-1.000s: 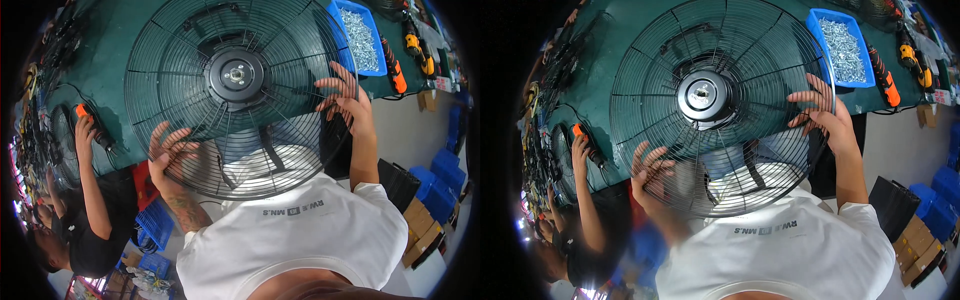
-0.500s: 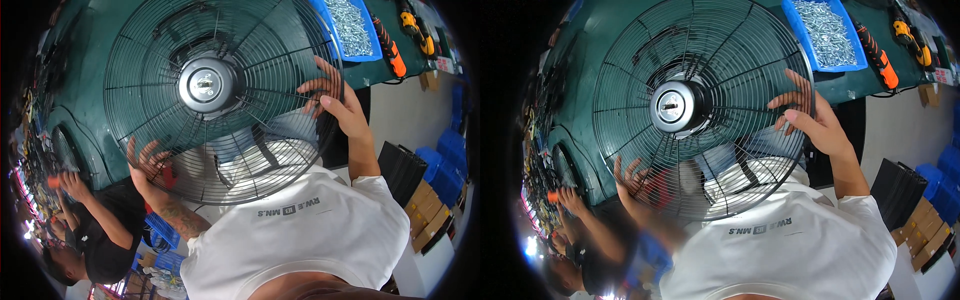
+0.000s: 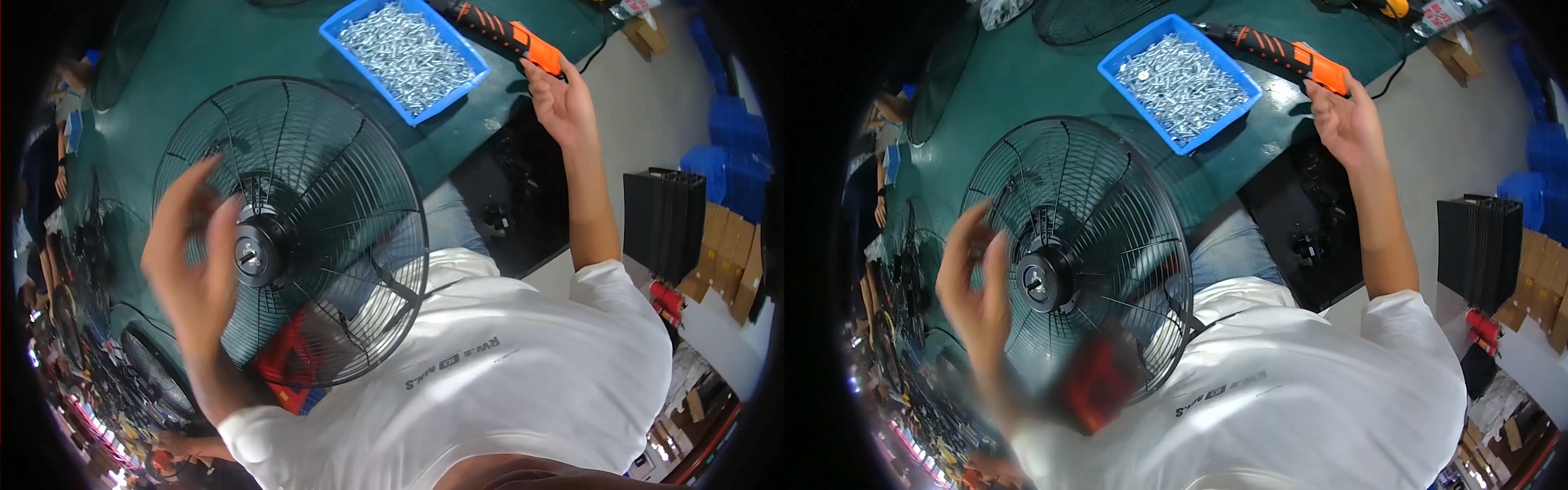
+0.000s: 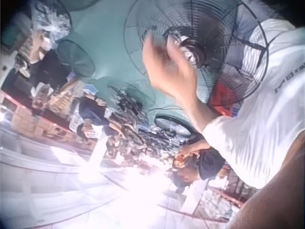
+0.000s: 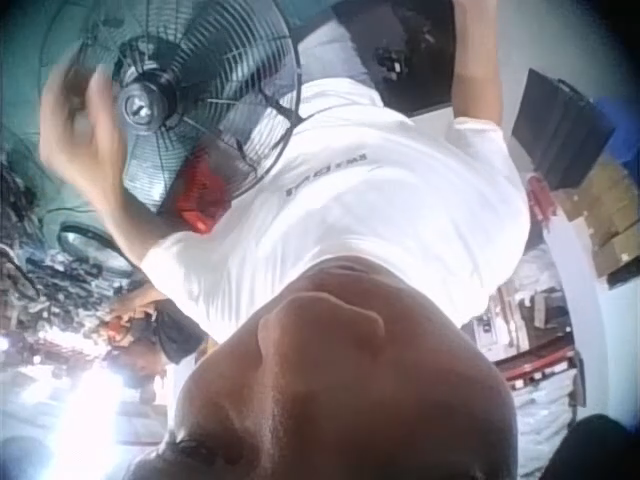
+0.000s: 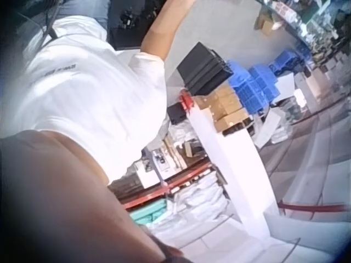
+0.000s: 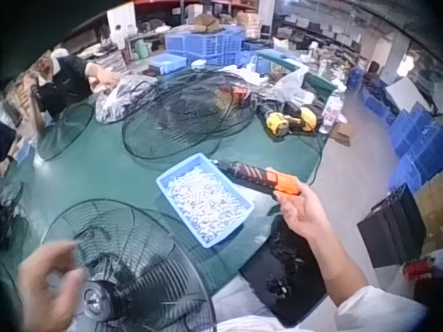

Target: The recorder is assembling an industrial fan by attaching the motor and frame using a power screwdriver.

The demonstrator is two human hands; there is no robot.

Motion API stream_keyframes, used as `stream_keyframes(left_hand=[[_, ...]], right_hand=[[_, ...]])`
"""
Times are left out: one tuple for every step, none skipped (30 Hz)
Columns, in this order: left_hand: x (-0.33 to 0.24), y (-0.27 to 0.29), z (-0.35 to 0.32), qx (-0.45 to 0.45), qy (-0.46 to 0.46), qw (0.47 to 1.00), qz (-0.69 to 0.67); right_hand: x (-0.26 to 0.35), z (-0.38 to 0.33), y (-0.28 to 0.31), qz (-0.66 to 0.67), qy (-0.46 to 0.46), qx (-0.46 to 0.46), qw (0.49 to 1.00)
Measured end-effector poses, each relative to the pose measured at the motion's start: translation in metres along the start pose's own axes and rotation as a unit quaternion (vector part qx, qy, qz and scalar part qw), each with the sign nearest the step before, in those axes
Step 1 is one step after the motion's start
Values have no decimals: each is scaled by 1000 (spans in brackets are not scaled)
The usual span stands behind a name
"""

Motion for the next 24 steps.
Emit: stream_keyframes(left_hand=[[-27, -25, 25, 45, -112, 992, 40], [-46, -51, 48, 92, -194, 973, 81], [-60, -78, 70, 108, -252, 956, 107], [-73, -104, 88, 125, -308, 934, 133], [-79, -129, 107, 151, -332, 916, 166], [-82, -153, 122, 183, -343, 897, 212], [-86, -172, 134, 209, -343, 892, 207], [-82, -192, 141, 262, -311, 883, 235], [-86, -201, 145, 247, -331, 884, 218], [-86, -214, 149, 263, -308, 887, 220], [-85, -224, 152, 280, -285, 889, 223], [-84, -231, 151, 286, -283, 887, 226], [-84, -235, 150, 284, -285, 889, 219], [-86, -235, 150, 268, -299, 892, 209], [-80, -237, 150, 281, -287, 890, 216], [-79, -234, 148, 274, -296, 898, 177], [-79, -230, 149, 262, -312, 904, 133], [-74, -231, 153, 266, -303, 905, 139], [-75, -227, 157, 263, -325, 903, 97], [-76, -224, 162, 257, -343, 901, 61], [-74, -224, 169, 258, -344, 901, 59], [-65, -229, 179, 322, -264, 909, 9], [-59, -232, 186, 376, -205, 902, -46], [-55, -232, 194, 384, -178, 905, -41]], right_hand=[[7, 8, 4, -3, -3, -22, 1000], [10, 16, 2, -15, -37, -8, 999], [13, 24, -3, -15, -71, 29, 997], [19, 31, 0, -25, -64, 4, 998], [23, 38, 3, -29, -68, -26, 997], [27, 46, 6, -32, -72, -54, 995], [27, 53, 3, -74, -92, -36, 992], [24, 58, -3, -57, -117, -2, 992], [26, 65, 2, -109, -89, -44, 989], [28, 70, 5, -160, -63, -86, 981], [23, 73, 2, -154, -66, -86, 982], [24, 74, 2, -194, -27, -108, 975], [25, 72, 2, -231, 8, -136, 963], [18, 70, -3, -230, 7, -131, 964], [18, 67, -9, -270, 42, -128, 953], [20, 63, -18, -315, 100, -110, 938], [18, 57, -24, -326, 149, -102, 928], [9, 52, -22, -322, 124, -122, 931], [10, 46, -29, -338, 199, -111, 913], [12, 40, -35, -351, 273, -99, 890], [13, 35, -36, -332, 315, -104, 883], [9, 34, -38, -330, 320, -93, 883], [9, 32, -38, -334, 337, -96, 875], [10, 30, -38, -339, 355, -100, 865]])
Point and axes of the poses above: each hand's wrist, its own z-axis towards the middle knuckle, its own y-axis out of the back of the hand, x = y × z, the point moved 7 cm from there along z, towards the middle knuckle, and after that the axes turned 5 degrees about y, right-handed, at the moved point
